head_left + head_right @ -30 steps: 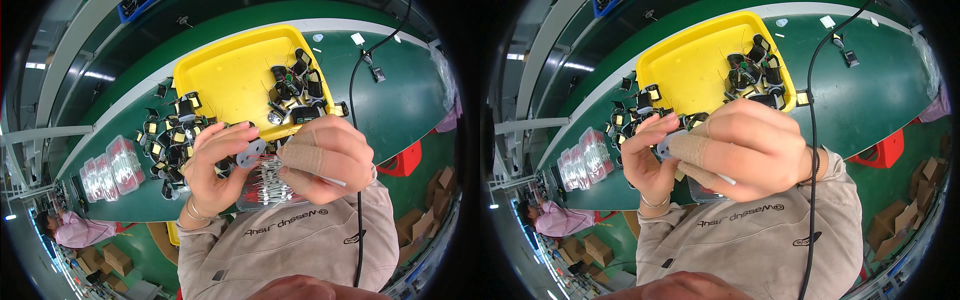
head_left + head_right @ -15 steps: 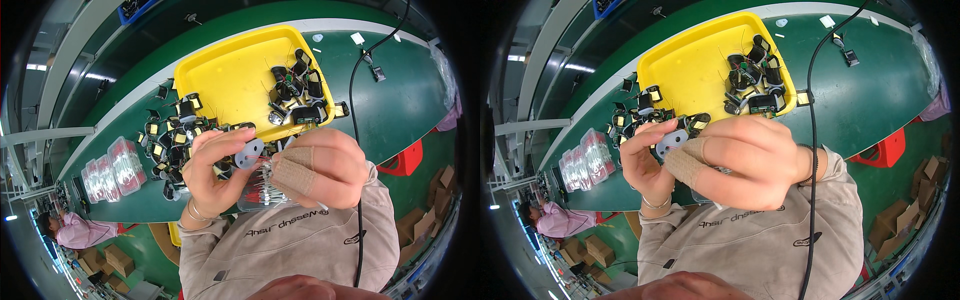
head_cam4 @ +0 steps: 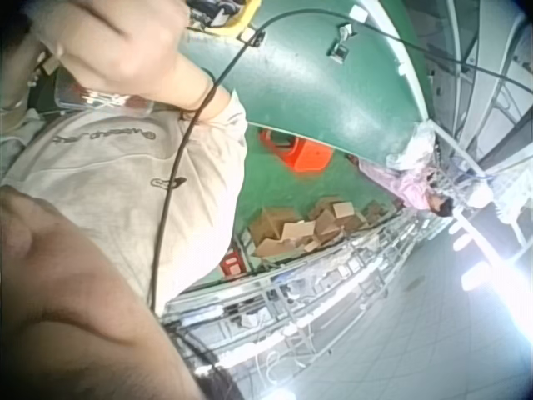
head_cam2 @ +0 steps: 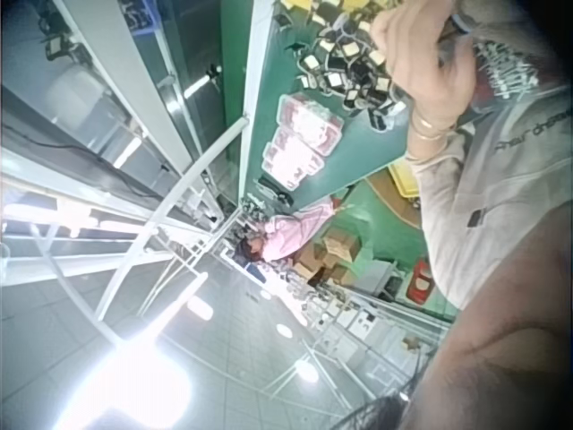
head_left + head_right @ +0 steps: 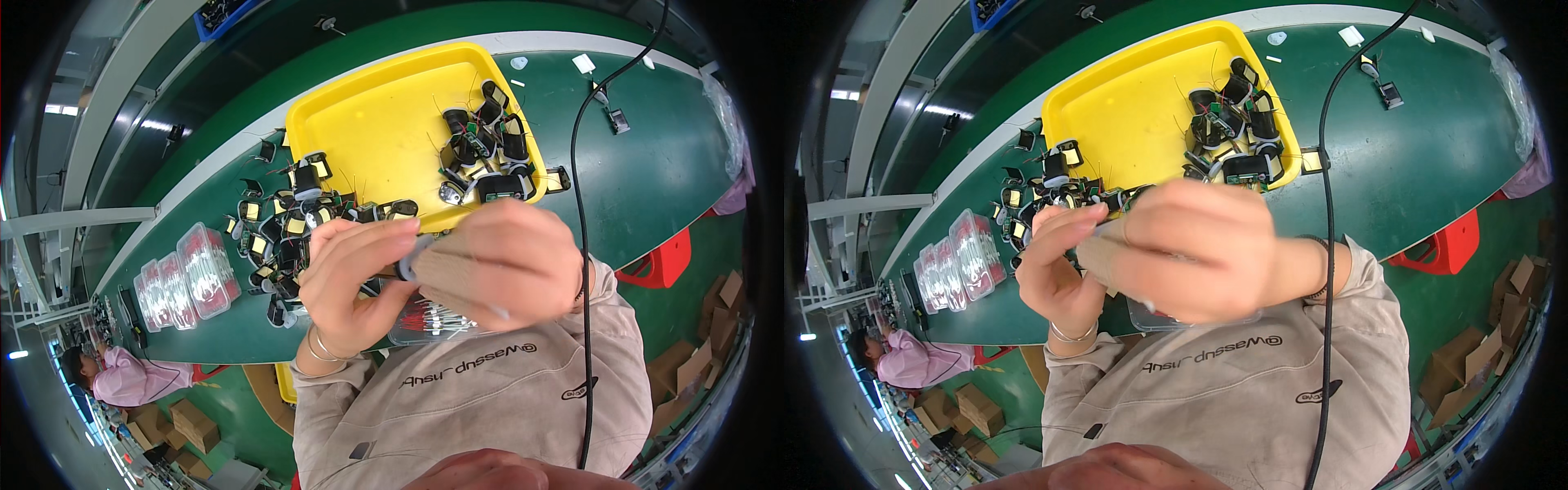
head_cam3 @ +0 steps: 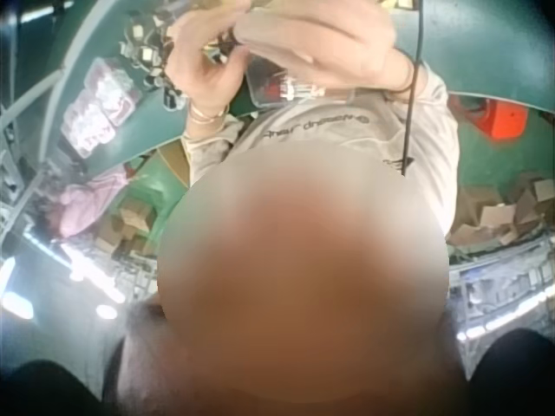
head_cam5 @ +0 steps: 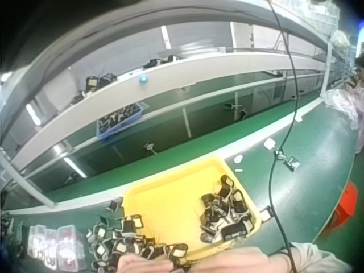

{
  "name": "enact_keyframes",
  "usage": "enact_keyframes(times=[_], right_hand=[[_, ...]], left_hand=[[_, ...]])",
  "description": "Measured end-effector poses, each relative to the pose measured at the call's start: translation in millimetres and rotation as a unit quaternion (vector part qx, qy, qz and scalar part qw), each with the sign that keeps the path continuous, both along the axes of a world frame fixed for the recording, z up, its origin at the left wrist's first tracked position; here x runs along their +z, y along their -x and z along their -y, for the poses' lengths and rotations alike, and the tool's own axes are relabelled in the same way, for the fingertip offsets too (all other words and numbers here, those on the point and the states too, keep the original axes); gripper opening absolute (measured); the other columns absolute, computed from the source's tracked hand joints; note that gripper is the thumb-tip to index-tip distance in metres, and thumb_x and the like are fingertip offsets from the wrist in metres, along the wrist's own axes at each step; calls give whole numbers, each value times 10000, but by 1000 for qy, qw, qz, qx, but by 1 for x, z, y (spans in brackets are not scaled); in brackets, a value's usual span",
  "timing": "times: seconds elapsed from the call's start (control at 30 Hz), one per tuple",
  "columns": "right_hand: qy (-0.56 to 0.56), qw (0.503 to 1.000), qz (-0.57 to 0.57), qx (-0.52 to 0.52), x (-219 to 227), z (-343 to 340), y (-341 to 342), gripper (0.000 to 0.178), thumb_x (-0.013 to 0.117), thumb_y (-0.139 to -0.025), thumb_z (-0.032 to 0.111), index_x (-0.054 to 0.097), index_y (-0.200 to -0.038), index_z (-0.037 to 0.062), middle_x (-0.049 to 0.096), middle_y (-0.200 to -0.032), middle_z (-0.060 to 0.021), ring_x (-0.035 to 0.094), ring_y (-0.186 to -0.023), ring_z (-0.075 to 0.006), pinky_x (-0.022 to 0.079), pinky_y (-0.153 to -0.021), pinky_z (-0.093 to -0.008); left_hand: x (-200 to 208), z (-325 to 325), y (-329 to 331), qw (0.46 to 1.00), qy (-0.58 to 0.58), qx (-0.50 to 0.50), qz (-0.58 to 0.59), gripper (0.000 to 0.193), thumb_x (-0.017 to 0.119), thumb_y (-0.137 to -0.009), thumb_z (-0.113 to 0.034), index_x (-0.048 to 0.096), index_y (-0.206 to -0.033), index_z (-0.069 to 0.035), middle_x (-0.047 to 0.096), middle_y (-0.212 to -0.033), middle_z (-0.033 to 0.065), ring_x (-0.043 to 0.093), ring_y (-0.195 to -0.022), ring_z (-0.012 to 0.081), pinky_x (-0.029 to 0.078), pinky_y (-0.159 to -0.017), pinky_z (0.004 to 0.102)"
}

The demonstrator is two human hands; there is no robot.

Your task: The person assembles components by inserting small metal pins into plastic housings and securing them by hand and with a small metal tool.

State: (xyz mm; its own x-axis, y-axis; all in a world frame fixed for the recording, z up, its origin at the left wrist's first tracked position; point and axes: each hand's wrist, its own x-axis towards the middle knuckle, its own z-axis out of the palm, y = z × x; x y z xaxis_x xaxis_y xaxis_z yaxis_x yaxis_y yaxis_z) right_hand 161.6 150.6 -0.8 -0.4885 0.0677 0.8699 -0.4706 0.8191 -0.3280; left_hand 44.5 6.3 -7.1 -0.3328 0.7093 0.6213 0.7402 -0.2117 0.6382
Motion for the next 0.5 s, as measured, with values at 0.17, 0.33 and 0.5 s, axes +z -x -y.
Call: enact_keyframes(times=[0.17,0.33,0.5], right_hand=[[182,972,103,107,4,-14,8,259,740,-627,69,680,-877,32,656,-780,-60,596,-651,-191,457,-581,-288],[129,975,162,85,13,-21,1,271,745,-649,121,674,-901,55,633,-734,-41,582,-634,-197,451,-579,-296],[60,981,182,20,7,-14,-1,247,739,-673,173,657,-879,62,568,-681,-24,548,-594,-194,442,-530,-295]], left_hand=[[-1,5,-2,998,40,13,44,425,806,-591,-42,578,-949,-17,689,-959,144,664,-798,199,426,-727,313],[-3,4,4,999,-18,8,51,429,825,-615,-90,555,-942,-26,693,-933,150,668,-791,208,445,-740,305],[-5,2,0,995,-41,38,82,388,823,-606,-72,562,-890,-26,692,-920,157,673,-796,228,481,-769,329]])
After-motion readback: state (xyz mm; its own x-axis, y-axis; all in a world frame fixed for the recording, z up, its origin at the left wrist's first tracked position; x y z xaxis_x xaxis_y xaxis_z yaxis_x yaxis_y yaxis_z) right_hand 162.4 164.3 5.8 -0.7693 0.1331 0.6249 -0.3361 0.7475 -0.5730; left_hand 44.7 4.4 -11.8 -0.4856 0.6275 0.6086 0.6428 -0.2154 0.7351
